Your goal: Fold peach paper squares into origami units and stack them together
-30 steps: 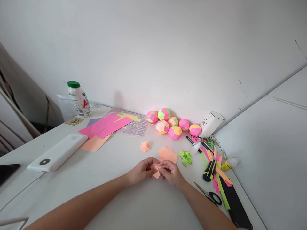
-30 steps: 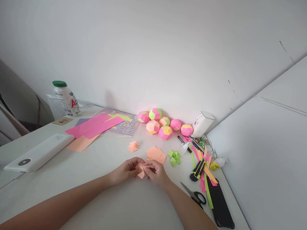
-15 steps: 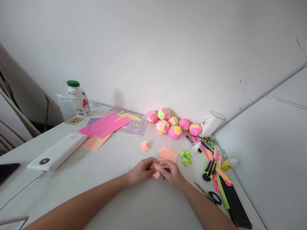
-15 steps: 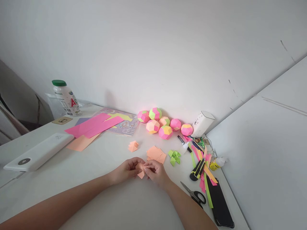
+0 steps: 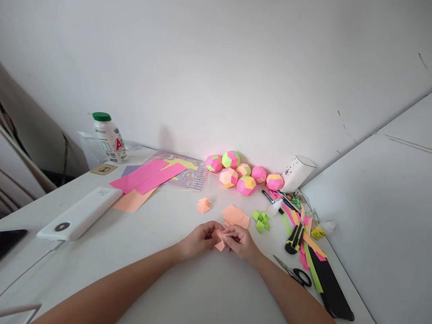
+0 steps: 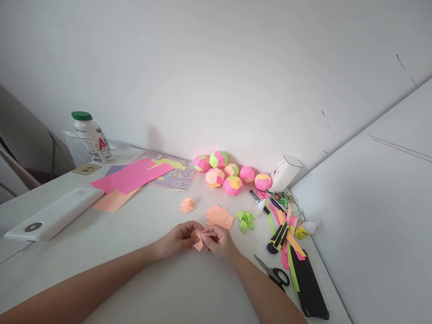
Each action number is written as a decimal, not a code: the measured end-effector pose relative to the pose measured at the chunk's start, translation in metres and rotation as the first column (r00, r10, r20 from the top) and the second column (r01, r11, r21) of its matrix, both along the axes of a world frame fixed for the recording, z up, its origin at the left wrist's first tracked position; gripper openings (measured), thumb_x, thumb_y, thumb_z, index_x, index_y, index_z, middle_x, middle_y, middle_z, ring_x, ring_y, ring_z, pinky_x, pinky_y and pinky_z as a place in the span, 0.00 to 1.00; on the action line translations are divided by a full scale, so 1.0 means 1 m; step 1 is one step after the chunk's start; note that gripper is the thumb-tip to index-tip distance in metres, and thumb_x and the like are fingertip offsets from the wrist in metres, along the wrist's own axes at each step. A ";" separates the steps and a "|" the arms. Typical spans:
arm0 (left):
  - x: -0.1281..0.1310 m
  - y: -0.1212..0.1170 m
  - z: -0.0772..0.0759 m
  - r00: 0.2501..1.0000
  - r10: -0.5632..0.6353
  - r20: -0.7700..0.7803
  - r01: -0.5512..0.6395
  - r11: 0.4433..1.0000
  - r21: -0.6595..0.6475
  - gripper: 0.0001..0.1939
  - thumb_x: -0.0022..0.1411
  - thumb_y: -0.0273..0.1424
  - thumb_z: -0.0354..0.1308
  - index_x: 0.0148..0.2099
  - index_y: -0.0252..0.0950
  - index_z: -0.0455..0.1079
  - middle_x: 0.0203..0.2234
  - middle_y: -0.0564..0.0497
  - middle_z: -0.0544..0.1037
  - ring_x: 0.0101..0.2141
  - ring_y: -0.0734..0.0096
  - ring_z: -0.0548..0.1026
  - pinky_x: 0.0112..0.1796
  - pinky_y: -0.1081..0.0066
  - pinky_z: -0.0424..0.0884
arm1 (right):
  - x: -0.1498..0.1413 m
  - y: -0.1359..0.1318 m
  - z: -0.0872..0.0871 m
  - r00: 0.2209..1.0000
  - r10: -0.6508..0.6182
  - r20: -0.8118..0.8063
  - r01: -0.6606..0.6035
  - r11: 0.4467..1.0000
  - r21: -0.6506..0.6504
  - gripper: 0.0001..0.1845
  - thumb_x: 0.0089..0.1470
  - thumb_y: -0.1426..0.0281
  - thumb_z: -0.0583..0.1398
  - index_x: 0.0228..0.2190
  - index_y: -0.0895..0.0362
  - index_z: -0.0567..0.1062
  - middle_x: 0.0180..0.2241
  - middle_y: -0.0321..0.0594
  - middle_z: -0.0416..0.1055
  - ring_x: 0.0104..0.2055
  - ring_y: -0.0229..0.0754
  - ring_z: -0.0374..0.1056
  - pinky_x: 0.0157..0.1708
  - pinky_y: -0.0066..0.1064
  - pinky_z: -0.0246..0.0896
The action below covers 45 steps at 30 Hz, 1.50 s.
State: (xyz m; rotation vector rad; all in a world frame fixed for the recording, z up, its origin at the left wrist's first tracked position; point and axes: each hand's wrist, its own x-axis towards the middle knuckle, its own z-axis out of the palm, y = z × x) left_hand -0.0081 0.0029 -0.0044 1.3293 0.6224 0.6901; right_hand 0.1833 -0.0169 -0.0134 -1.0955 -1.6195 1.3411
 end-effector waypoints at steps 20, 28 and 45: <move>-0.001 0.000 0.001 0.999 0.008 -0.034 -0.008 1.000 0.008 0.11 0.57 0.33 0.56 0.42 0.35 0.65 0.29 0.50 0.76 0.26 0.74 0.70 0.25 0.74 0.62 | -0.001 0.000 0.001 1.000 -0.002 0.005 0.002 1.000 0.006 0.10 0.53 0.64 0.58 0.35 0.58 0.69 0.22 0.32 0.67 0.21 0.33 0.64 0.24 0.28 0.64; 0.000 0.000 0.003 1.000 0.000 -0.018 0.000 1.000 0.004 0.11 0.57 0.34 0.56 0.41 0.35 0.65 0.30 0.49 0.77 0.29 0.70 0.73 0.26 0.74 0.63 | -0.001 -0.001 0.000 1.000 -0.011 0.021 0.010 0.999 0.036 0.08 0.54 0.66 0.57 0.35 0.57 0.69 0.23 0.33 0.68 0.21 0.34 0.66 0.24 0.28 0.64; 0.000 -0.001 0.007 1.000 0.001 -0.011 -0.002 1.000 -0.026 0.13 0.57 0.36 0.57 0.42 0.34 0.65 0.31 0.46 0.78 0.33 0.64 0.76 0.27 0.72 0.65 | -0.004 -0.002 0.002 0.997 -0.030 0.067 0.026 0.997 0.070 0.08 0.54 0.66 0.57 0.34 0.57 0.69 0.24 0.35 0.70 0.21 0.34 0.67 0.23 0.27 0.64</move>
